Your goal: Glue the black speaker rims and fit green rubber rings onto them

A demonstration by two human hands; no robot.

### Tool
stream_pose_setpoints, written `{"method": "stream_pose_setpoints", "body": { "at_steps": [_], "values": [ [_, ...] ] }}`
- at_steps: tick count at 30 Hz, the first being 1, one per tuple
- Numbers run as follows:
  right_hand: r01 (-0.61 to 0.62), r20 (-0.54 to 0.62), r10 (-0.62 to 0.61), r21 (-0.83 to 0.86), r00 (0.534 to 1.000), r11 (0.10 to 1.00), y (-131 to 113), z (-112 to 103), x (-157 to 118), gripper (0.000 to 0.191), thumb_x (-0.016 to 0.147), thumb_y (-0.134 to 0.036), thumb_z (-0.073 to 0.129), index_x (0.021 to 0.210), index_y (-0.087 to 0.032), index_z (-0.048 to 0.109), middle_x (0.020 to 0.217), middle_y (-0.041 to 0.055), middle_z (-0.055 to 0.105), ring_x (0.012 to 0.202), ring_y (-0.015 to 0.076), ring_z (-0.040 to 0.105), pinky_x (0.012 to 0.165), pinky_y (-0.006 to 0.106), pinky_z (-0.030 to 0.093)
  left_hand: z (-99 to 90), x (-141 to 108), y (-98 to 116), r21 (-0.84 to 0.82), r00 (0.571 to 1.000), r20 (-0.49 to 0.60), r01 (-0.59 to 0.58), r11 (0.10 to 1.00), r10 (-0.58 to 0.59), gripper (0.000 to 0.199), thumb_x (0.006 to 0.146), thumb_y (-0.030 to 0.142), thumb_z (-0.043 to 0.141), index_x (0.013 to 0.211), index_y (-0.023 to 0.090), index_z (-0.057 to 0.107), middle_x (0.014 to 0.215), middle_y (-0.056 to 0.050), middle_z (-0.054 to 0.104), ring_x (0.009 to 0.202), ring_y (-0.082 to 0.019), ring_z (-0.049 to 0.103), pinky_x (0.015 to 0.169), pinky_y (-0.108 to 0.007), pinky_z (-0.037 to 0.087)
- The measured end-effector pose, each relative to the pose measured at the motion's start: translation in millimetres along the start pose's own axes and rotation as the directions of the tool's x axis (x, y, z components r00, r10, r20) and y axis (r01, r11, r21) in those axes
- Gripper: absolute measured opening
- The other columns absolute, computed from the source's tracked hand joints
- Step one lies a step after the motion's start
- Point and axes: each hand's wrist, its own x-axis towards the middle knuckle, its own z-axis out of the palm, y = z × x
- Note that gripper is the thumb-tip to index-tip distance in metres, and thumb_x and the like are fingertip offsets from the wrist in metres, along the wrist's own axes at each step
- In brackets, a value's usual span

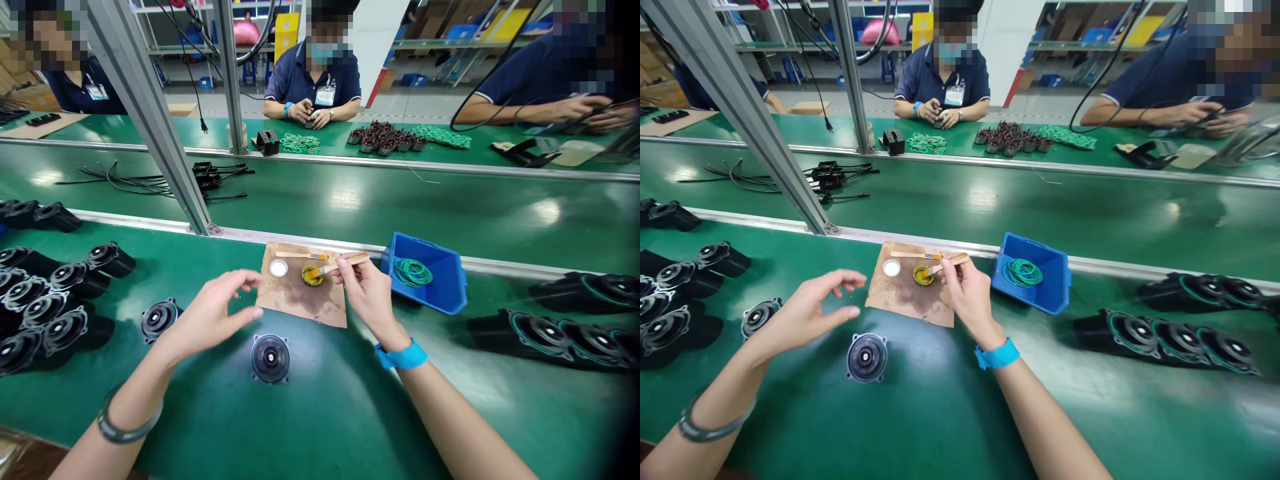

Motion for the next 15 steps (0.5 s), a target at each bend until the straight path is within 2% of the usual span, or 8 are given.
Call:
{"method": "stream_pose_setpoints", "body": {
  "at_steps": [3,5,8,11,13,15],
  "values": [
    [0.018,0.022,-0.018,-0.011,1.0,1.0,-1,1,1,0.038,0.091,-0.058,0.052,0.088,-0.021,0.06,0.067,0.0026,0.069,0.056,0.0191,0.067,0.058,0.031,0.053,-0.5,-32,0,-0.083,0.981,0.195,0.032,0.996,-0.015,0.064,0.074,0.048,0.078,0.13,0.034,0.052,0.131,-0.003,0.06,0.116,-0.026,0.058,0.096,-0.038,0.05],
    [0.03,0.019,-0.03,-0.015,0.999,0.999,-3,-1,1,0.038,0.092,-0.057,0.051,0.09,-0.021,0.061,0.066,0.0025,0.069,0.056,0.0193,0.067,0.058,0.031,0.053,7.2,-45,0,-0.109,0.967,0.253,0.062,0.992,-0.033,0.085,0.065,0.048,0.085,0.138,0.036,0.044,0.141,-0.004,0.052,0.128,-0.029,0.051,0.106,-0.043,0.045],
    [0.051,-0.019,-0.051,-0.018,0.999,0.999,-9,-4,2,0.036,0.093,-0.056,0.05,0.093,-0.021,0.061,0.071,0.0034,0.07,0.059,0.0195,0.068,0.057,0.031,0.053,25.9,-52,0,-0.115,0.967,0.246,0.095,0.989,-0.064,0.093,0.064,0.043,0.087,0.142,0.034,0.036,0.145,-0.007,0.047,0.133,-0.03,0.045,0.11,-0.046,0.04],
    [0.082,-0.035,-0.083,-0.03,0.996,0.996,-15,-9,3,0.033,0.095,-0.051,0.049,0.095,-0.021,0.061,0.075,0.0042,0.071,0.061,0.0194,0.068,0.057,0.031,0.053,43.2,-48,1,-0.121,0.978,0.204,0.074,0.99,-0.048,0.089,0.067,0.03,0.085,0.14,0.031,0.034,0.132,-0.008,0.054,0.124,-0.029,0.051,0.106,-0.047,0.043],
    [0.115,0.009,-0.114,-0.041,0.993,0.993,-18,-13,3,0.03,0.094,-0.049,0.051,0.094,-0.021,0.063,0.076,0.0039,0.071,0.06,0.0186,0.067,0.058,0.031,0.052,51.5,-45,0,-0.142,0.986,0.166,0.046,0.989,-0.022,0.087,0.069,0.024,0.082,0.139,0.029,0.032,0.124,-0.008,0.057,0.118,-0.028,0.054,0.102,-0.046,0.044],
    [0.2,0.124,-0.192,-0.053,0.974,0.978,-20,-18,4,0.026,0.094,-0.045,0.053,0.093,-0.022,0.066,0.081,0.004,0.072,0.064,0.0186,0.068,0.063,0.031,0.053,57.7,-42,-2,-0.165,0.993,0.115,0.016,0.986,0.003,0.085,0.069,0.022,0.08,0.139,0.028,0.031,0.122,-0.007,0.056,0.116,-0.027,0.054,0.102,-0.045,0.044]
  ]
}}
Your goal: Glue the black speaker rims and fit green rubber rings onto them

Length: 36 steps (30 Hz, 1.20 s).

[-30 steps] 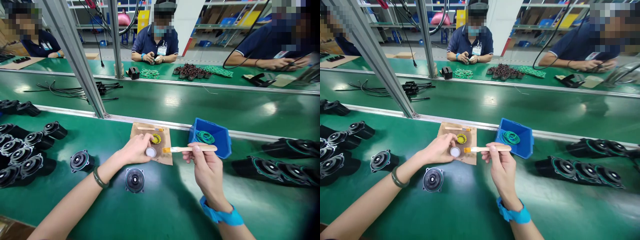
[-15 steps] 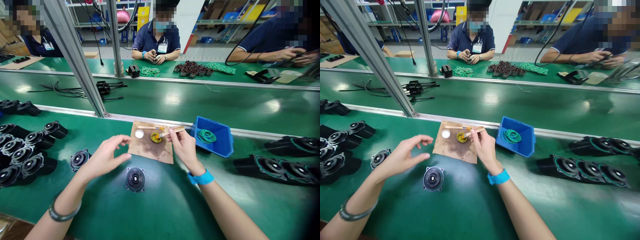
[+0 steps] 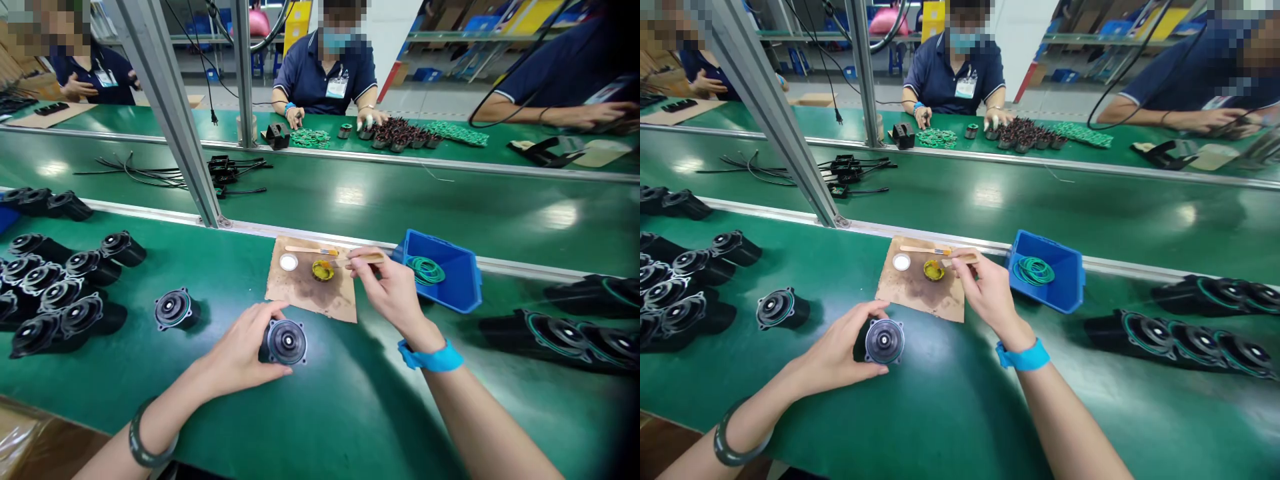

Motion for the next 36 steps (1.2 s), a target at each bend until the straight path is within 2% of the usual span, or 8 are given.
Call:
{"method": "stream_pose_setpoints", "body": {
  "at_steps": [5,10,14,18,22,27,31,36],
  "values": [
    [0.244,0.35,-0.221,-0.023,0.91,0.969,3,-13,2,0.022,0.098,-0.035,0.049,0.103,-0.024,0.068,0.099,0.0052,0.072,0.088,0.0201,0.069,0.077,0.033,0.054,11.1,1,-10,-0.04,0.992,-0.118,-0.039,0.998,0.034,0.081,0.072,0.025,0.077,0.138,0.026,0.03,0.124,-0.009,0.057,0.118,-0.028,0.054,0.103,-0.047,0.043],
    [0.324,0.48,-0.265,-0.043,0.836,0.945,-2,-22,5,0.022,0.099,-0.027,0.047,0.11,-0.023,0.066,0.104,0.0061,0.071,0.089,0.0185,0.068,0.075,0.03,0.055,16.9,0,-16,-0.071,0.985,-0.167,-0.064,0.995,0.051,0.08,0.072,0.026,0.078,0.138,0.027,0.032,0.125,-0.009,0.057,0.117,-0.029,0.055,0.102,-0.048,0.044],
    [0.284,0.291,-0.258,-0.051,0.921,0.958,-11,-24,2,0.018,0.098,-0.029,0.05,0.103,-0.024,0.066,0.096,0.0047,0.073,0.08,0.0172,0.071,0.071,0.029,0.056,19.5,0,-17,-0.111,0.983,-0.182,-0.045,0.993,0.025,0.081,0.069,0.024,0.08,0.136,0.027,0.034,0.125,-0.008,0.058,0.116,-0.028,0.056,0.101,-0.048,0.045],
    [0.006,0.115,-0.006,-0.005,0.993,1.0,-6,-17,-6,0.024,0.095,-0.043,0.053,0.097,-0.021,0.064,0.078,0.0035,0.073,0.063,0.0171,0.071,0.06,0.028,0.057,23.0,-1,-16,-0.148,0.978,-0.208,-0.023,0.989,-0.009,0.08,0.067,0.021,0.081,0.133,0.027,0.036,0.124,-0.007,0.059,0.113,-0.027,0.057,0.1,-0.045,0.046],
    [-0.196,0.013,0.196,0.131,0.981,0.972,6,-9,-10,0.038,0.088,-0.057,0.058,0.092,-0.02,0.061,0.068,0.0036,0.071,0.058,0.0186,0.07,0.054,0.029,0.058,24.9,-1,-14,-0.162,0.974,-0.224,-0.01,0.987,-0.026,0.077,0.067,0.019,0.081,0.131,0.026,0.038,0.124,-0.007,0.059,0.111,-0.026,0.058,0.098,-0.043,0.047],
    [-0.22,-0.005,0.223,0.137,0.975,0.966,10,-12,-5,0.04,0.084,-0.059,0.062,0.085,-0.019,0.061,0.065,0.0034,0.071,0.054,0.0175,0.068,0.049,0.027,0.055,24.8,-1,-13,-0.159,0.972,-0.234,-0.009,0.987,-0.028,0.074,0.068,0.021,0.082,0.128,0.025,0.04,0.124,-0.008,0.059,0.111,-0.025,0.059,0.099,-0.043,0.047],
    [-0.206,-0.122,0.229,0.177,0.966,0.962,-6,-19,-3,0.036,0.086,-0.056,0.063,0.087,-0.02,0.061,0.068,0.002,0.07,0.055,0.0155,0.067,0.052,0.026,0.054,24.8,-1,-15,-0.147,0.972,-0.232,-0.006,0.989,-0.029,0.076,0.067,0.021,0.082,0.13,0.025,0.039,0.124,-0.008,0.059,0.112,-0.026,0.058,0.1,-0.044,0.046],
    [-0.189,-0.19,0.309,0.474,0.932,0.86,-41,-17,-31,0.022,0.091,-0.043,0.062,0.094,-0.021,0.063,0.077,0.0008,0.067,0.062,0.0139,0.066,0.058,0.027,0.055,24.1,-3,-12,-0.143,0.973,-0.227,0.008,0.99,-0.04,0.069,0.069,0.017,0.078,0.127,0.025,0.042,0.124,-0.006,0.06,0.11,-0.024,0.058,0.099,-0.041,0.047]
  ]
}}
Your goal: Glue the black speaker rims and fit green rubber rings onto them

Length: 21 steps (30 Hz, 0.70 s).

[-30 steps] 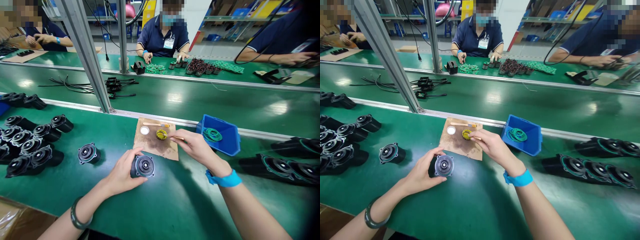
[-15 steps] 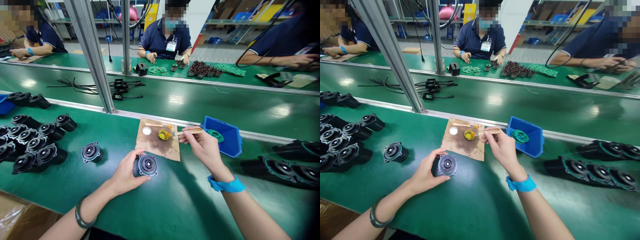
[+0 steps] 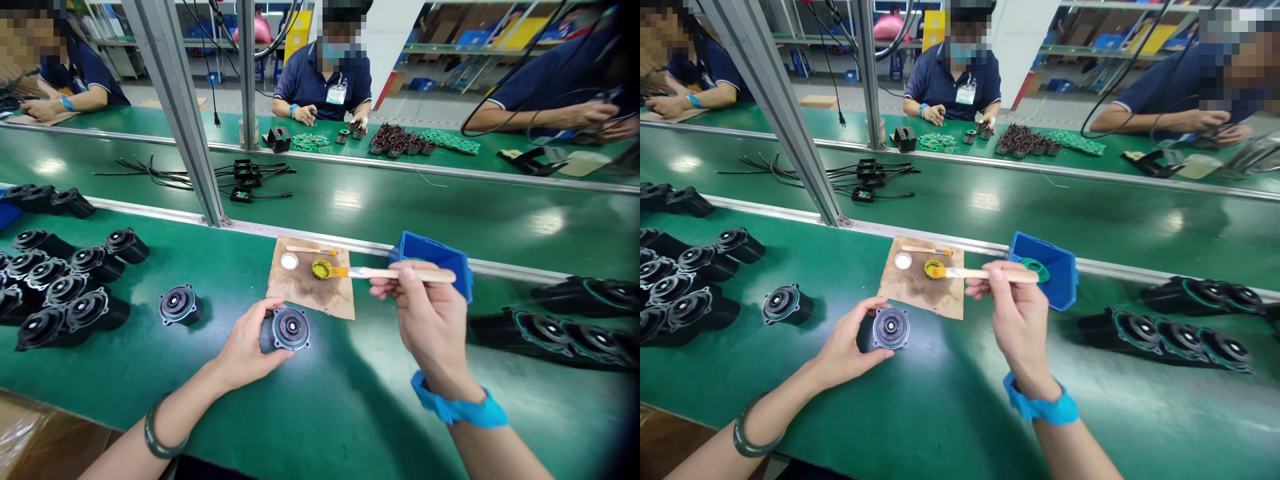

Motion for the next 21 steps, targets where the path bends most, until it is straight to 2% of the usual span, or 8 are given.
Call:
{"method": "stream_pose_setpoints", "body": {
  "at_steps": [3,8,14,21],
  "values": [
    [-0.041,0.008,0.04,0.085,0.999,0.996,-3,3,-35,0.016,0.093,-0.037,0.061,0.09,-0.021,0.064,0.085,0.0013,0.065,0.063,0.0139,0.066,0.057,0.028,0.056,-0.3,1,2,-0.001,1.0,0.002,0.015,1.0,-0.015,0.066,0.069,0.015,0.076,0.125,0.025,0.043,0.124,-0.005,0.06,0.109,-0.023,0.059,0.099,-0.04,0.047],
    [-0.037,0.049,0.035,0.038,0.998,0.999,2,5,-73,0.014,0.096,-0.031,0.055,0.092,-0.021,0.065,0.08,0.0003,0.064,0.062,0.0128,0.066,0.056,0.026,0.056,-1.0,1,3,0.003,1.0,0.006,0.014,1.0,-0.014,0.066,0.069,0.015,0.077,0.125,0.025,0.043,0.124,-0.005,0.06,0.111,-0.023,0.058,0.1,-0.039,0.046],
    [0.035,0.064,-0.031,-0.058,0.997,0.998,1,7,-82,0.012,0.098,-0.025,0.052,0.096,-0.022,0.063,0.074,-0.001,0.065,0.061,0.013,0.067,0.058,0.025,0.056,-0.7,0,1,-0.006,1.0,-0.002,-0.009,1.0,0.009,0.068,0.07,0.017,0.077,0.127,0.026,0.042,0.123,-0.005,0.061,0.111,-0.023,0.059,0.1,-0.039,0.047],
    [0.166,0.144,-0.137,-0.222,0.98,0.961,0,1,-93,0.013,0.096,-0.018,0.05,0.097,-0.022,0.063,0.072,-0.0003,0.067,0.061,0.0143,0.069,0.058,0.025,0.057,0.6,2,2,-0.004,1.0,-0.023,-0.013,1.0,0.013,0.067,0.069,0.02,0.079,0.125,0.025,0.043,0.12,-0.007,0.062,0.11,-0.025,0.061,0.098,-0.044,0.049]
  ]
}}
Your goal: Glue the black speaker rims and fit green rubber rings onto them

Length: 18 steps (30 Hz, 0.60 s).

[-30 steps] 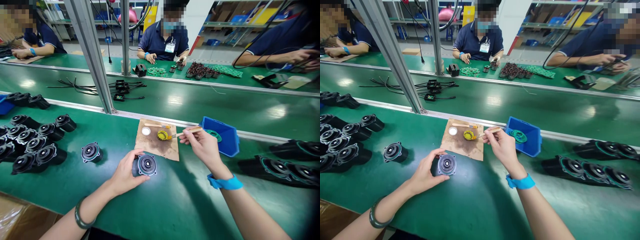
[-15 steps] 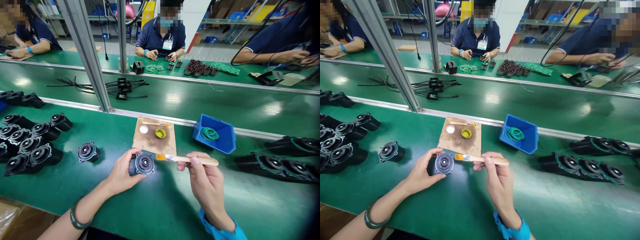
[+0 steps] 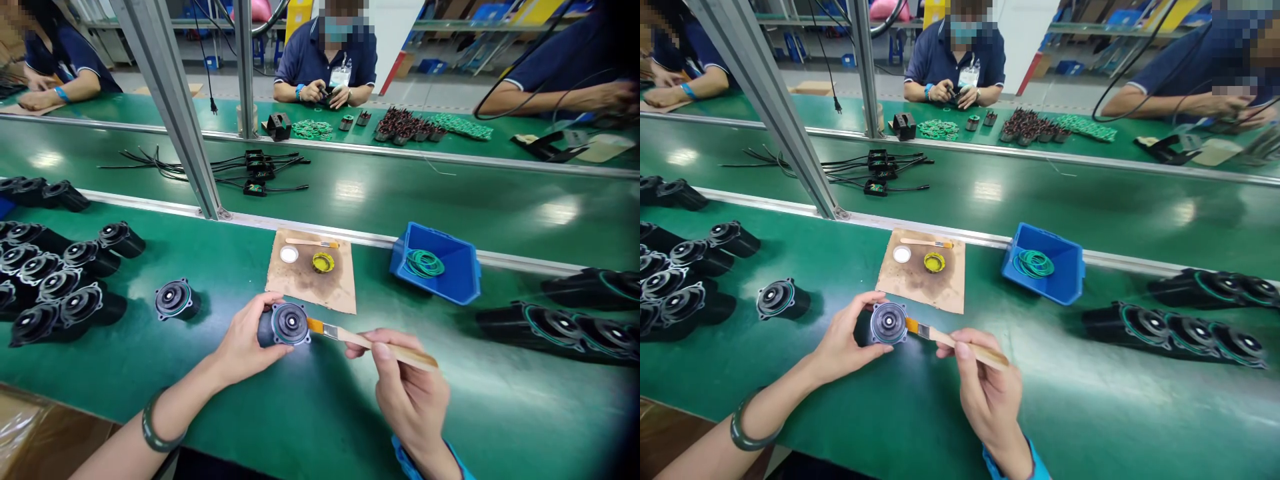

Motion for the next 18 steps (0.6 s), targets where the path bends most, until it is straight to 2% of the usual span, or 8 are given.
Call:
{"method": "stream_pose_setpoints", "body": {
  "at_steps": [7,13,18],
  "values": [
    [0.111,0.036,-0.107,-0.143,0.994,0.984,-10,-5,-13,0.011,0.095,-0.017,0.053,0.1,-0.022,0.061,0.07,-0.0002,0.07,0.059,0.0151,0.07,0.054,0.023,0.056,3.6,0,0,0.009,0.999,-0.051,0.006,1.0,-0.006,0.067,0.065,0.019,0.082,0.121,0.024,0.045,0.119,-0.006,0.063,0.109,-0.025,0.063,0.097,-0.043,0.052],
    [0.196,0.1,-0.177,-0.238,0.979,0.951,-24,-4,-11,0.006,0.097,-0.024,0.054,0.1,-0.022,0.059,0.069,-0.0016,0.072,0.061,0.0131,0.071,0.059,0.02,0.057,9.2,-3,0,-0.043,0.992,-0.127,0.002,0.999,-0.008,0.074,0.062,0.02,0.086,0.122,0.024,0.042,0.114,-0.006,0.065,0.106,-0.024,0.065,0.095,-0.042,0.054],
    [0.237,0.133,-0.21,-0.244,0.969,0.94,-35,-2,-4,0.006,0.097,-0.028,0.055,0.093,-0.024,0.058,0.066,-0.0032,0.07,0.056,0.0117,0.07,0.053,0.019,0.055,8.1,-7,4,0.093,0.978,-0.182,-0.087,0.992,0.103,0.068,0.066,0.022,0.083,0.121,0.023,0.043,0.115,-0.008,0.064,0.104,-0.025,0.065,0.092,-0.041,0.055]
  ]
}}
